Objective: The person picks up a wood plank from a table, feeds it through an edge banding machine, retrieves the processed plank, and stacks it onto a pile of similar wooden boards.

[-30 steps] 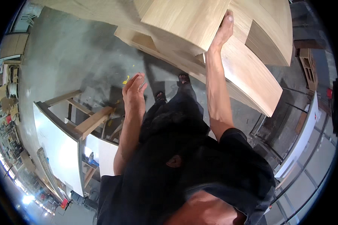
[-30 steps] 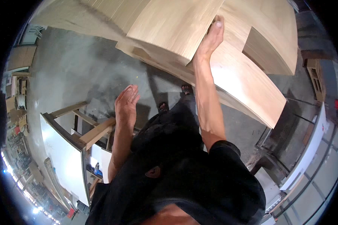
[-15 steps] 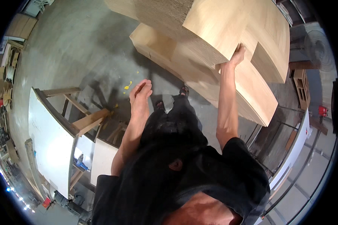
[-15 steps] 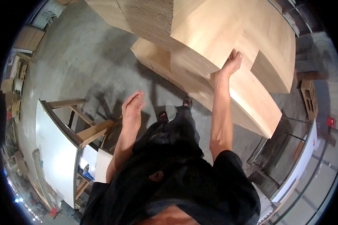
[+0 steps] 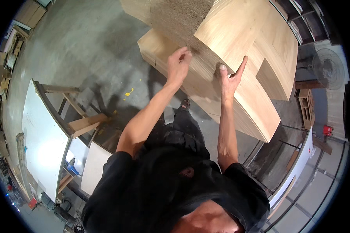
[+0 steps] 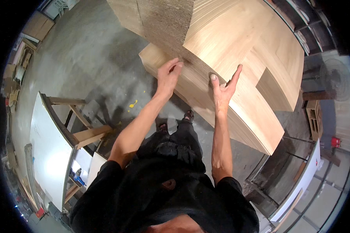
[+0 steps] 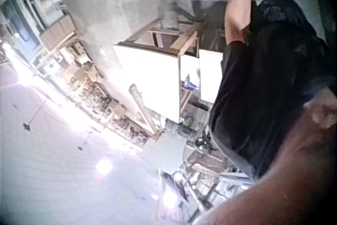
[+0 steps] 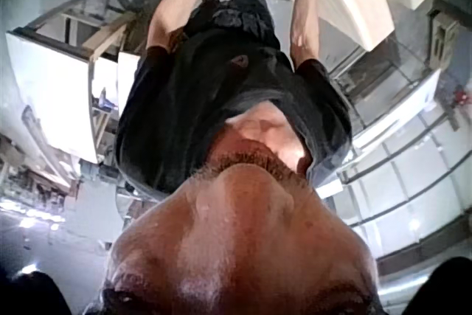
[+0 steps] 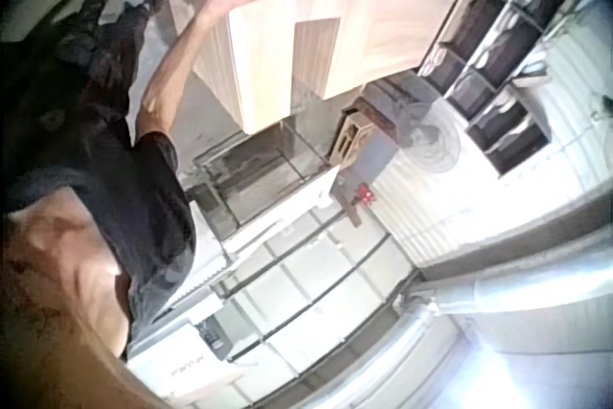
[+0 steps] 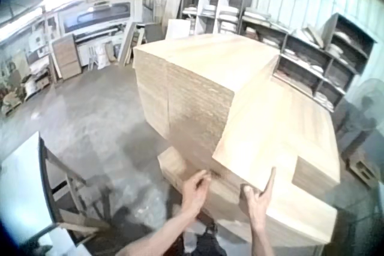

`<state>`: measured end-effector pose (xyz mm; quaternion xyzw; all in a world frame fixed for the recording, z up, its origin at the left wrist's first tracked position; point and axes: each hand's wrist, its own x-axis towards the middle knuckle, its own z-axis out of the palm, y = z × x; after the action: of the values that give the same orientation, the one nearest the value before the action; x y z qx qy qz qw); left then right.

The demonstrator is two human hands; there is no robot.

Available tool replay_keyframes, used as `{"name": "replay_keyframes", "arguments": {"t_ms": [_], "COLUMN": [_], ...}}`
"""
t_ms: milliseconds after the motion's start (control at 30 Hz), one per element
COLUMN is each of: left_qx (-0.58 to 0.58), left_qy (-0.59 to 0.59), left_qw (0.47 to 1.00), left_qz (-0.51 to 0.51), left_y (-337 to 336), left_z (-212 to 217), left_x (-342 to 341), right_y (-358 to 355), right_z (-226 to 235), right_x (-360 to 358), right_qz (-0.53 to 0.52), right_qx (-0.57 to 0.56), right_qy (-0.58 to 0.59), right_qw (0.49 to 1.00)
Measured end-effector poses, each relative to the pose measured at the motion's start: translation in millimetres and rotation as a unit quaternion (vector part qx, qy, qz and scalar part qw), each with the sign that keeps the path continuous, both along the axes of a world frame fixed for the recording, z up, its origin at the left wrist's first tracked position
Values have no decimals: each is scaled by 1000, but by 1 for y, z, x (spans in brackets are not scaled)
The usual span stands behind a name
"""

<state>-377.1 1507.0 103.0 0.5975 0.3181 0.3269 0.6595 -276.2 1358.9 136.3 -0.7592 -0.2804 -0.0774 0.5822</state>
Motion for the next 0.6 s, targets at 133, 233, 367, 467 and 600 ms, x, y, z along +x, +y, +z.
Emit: {"name": "replay_keyframes", "arguments": {"t_ms": [133, 233, 367, 467, 600], "left_qx": [-99, -92, -38, -37, -137], "left_qy": [-14, -30, -24, -32, -95], "left_qw": [995, 994, 997, 999, 964], "left_qz": [-6, -46, -57, 20, 207], "left_y": [17, 31, 42, 32, 18], "left_z": [5, 5, -7, -2, 2], "left_x": [27, 24, 26, 27, 34], "right_y": [-7, -7, -5, -6, -3], "right_z": [0, -2, 2, -2, -4], "right_x": [8, 11, 7, 10, 3], "right_qz": [-17, -22, -16, -26, -20], "right_qx": [-22, -40, -26, -35, -42], "right_qy": [4, -5, 10, 5, -6], "right_qw": [1000, 999, 999, 999, 999]}}
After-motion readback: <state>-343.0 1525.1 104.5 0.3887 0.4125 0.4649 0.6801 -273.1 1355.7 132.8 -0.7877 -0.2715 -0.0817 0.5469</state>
